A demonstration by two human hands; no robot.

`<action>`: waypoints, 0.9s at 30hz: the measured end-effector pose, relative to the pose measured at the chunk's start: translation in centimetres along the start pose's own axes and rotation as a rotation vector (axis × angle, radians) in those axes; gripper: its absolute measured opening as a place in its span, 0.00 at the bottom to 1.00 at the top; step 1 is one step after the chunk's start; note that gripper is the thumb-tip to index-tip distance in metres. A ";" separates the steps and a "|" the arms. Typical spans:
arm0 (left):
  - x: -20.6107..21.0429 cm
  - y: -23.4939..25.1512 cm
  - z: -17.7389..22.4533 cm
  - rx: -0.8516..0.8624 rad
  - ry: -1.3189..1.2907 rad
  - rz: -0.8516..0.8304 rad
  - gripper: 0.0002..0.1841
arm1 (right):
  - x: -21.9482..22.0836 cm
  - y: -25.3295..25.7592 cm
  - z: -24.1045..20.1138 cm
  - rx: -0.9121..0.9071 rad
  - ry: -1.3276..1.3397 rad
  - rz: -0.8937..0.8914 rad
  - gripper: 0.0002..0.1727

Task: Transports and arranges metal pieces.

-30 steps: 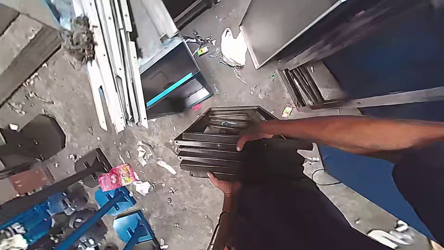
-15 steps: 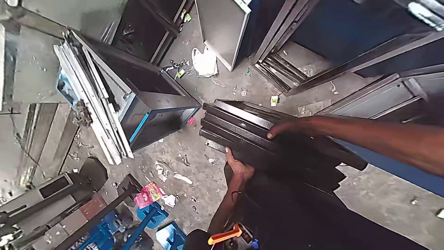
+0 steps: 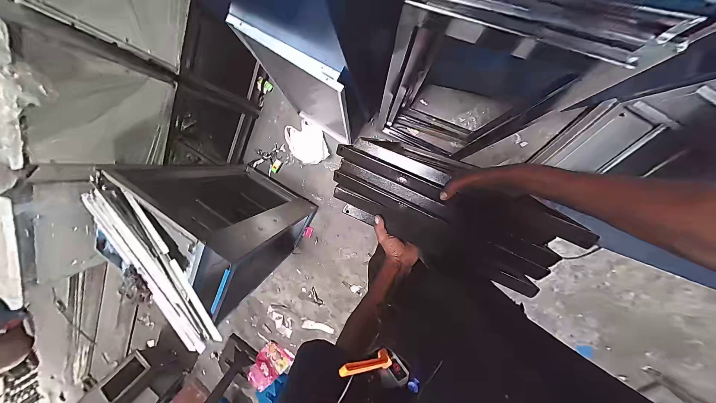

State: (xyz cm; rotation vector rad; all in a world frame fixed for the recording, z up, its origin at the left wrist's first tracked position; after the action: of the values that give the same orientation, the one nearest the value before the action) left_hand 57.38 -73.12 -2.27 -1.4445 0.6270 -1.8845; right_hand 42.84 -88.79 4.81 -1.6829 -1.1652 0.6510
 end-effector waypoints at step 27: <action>8.7 9.4 -6.2 0.148 0.210 0.007 0.39 | -12.8 3.7 4.0 -0.189 -0.368 0.557 0.57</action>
State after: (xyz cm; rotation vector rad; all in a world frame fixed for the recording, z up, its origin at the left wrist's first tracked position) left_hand 52.09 -85.95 -5.14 -1.1594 0.5754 -2.0477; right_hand 35.88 -99.12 -1.32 -2.1344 -1.0233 1.2696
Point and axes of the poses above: each hand's wrist, its own y-axis towards the middle knuckle, its own x-axis out of the palm, z = x × y, the point moved 8 cm from there along y, towards the middle knuckle, and after that the axes turned 6 degrees about -y, right-handed, at the moved point
